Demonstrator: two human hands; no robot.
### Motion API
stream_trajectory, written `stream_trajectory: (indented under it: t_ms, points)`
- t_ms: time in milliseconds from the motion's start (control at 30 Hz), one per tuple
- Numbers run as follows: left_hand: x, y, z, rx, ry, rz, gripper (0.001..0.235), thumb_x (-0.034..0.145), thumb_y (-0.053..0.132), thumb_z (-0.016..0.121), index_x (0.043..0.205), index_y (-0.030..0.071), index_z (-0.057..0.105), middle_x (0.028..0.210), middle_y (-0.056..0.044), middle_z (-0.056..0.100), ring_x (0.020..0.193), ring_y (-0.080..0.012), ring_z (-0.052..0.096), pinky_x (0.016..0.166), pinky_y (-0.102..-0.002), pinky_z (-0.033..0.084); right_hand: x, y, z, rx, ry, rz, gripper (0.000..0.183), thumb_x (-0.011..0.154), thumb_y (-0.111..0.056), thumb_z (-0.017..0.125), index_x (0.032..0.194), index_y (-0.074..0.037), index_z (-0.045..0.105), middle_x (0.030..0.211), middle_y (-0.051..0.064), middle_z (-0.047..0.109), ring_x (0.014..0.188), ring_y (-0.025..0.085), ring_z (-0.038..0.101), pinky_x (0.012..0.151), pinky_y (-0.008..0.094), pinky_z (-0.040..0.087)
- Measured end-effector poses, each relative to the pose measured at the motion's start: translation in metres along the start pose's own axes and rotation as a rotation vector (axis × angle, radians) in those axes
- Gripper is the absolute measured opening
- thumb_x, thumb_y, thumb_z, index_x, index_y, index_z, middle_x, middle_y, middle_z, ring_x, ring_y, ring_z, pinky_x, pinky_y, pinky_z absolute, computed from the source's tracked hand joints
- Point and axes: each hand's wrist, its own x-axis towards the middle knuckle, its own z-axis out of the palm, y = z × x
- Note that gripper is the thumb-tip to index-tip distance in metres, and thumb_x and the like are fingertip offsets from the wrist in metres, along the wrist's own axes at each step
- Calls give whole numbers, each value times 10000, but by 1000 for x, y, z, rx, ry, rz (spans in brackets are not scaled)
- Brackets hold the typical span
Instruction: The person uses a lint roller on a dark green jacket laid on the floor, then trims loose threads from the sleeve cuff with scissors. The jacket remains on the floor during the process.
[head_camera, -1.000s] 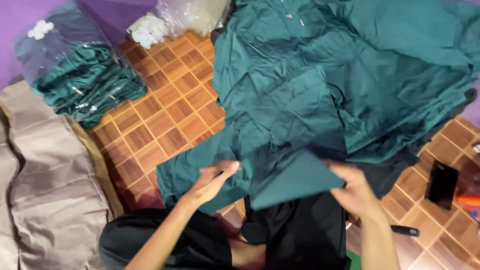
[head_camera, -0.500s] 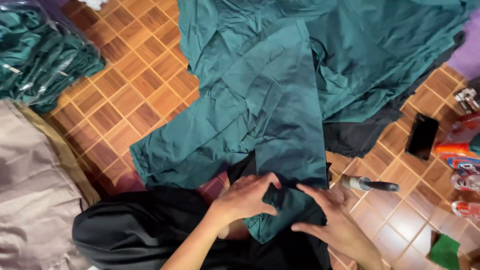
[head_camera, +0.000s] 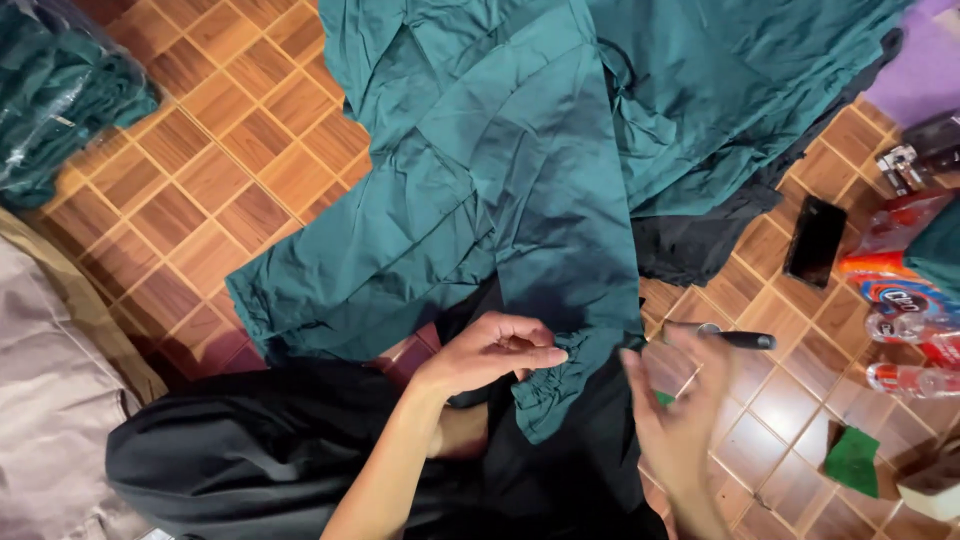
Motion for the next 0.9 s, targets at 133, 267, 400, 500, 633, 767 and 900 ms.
stream_trajectory:
  t_ms: [133,267,400,500,633,767,900]
  points:
    - [3,-9,8,-62,33,-87,181,918,265,777,882,119,676,831,55,632,756,-33,583,620,-227,500,-43,-22,14,262,159,365,223,888,-71,776,992,-65,579,943,67,614,735,103,579,726,226,491]
    - [3,-12,20,-149,-75,-71,212,983,210,708,1093,31,740,895,-12,714,806,-88,694,666,-240,604,-37,-38,19,256,13,603,496,709,-165,940,883,-97,481,779,13,500,546,52,466,495,199,435]
    - [-5,10,27,-170,-31,-72,240,895,175,781,1049,5,709,881,-99,715,763,-177,741,713,-266,617,-34,-35,19,540,-20,691,408,771,-28,866,972,-61,513,757,46,558,630,91,589,678,248,649]
    - [-3,16,30,-124,74,-6,288,798,184,850,974,-20,749,858,-120,748,765,-183,750,737,-276,672,-35,-27,18,704,-47,701,416,784,26,797,1108,-9,540,1067,141,661,1046,224,762,927,474,714]
    - [-4,11,34,117,186,168,273,799,205,862,989,47,746,923,-62,772,838,-101,743,783,-217,638,-37,-15,17,869,-34,683,334,846,61,760,1111,-25,577,1017,96,651,998,193,699,915,339,565]
    - [-2,13,35,217,237,214,290,812,266,852,1016,94,739,908,-29,733,789,-72,704,751,-189,605,-47,0,20,1000,34,938,386,875,63,714,1217,-76,600,943,46,617,909,128,618,800,314,539]
    - [-2,12,42,251,267,224,297,818,265,850,1022,85,732,927,-30,723,789,-75,708,743,-194,632,-61,18,27,1020,120,987,234,899,11,720,1098,-85,642,902,19,688,859,142,707,766,287,574]
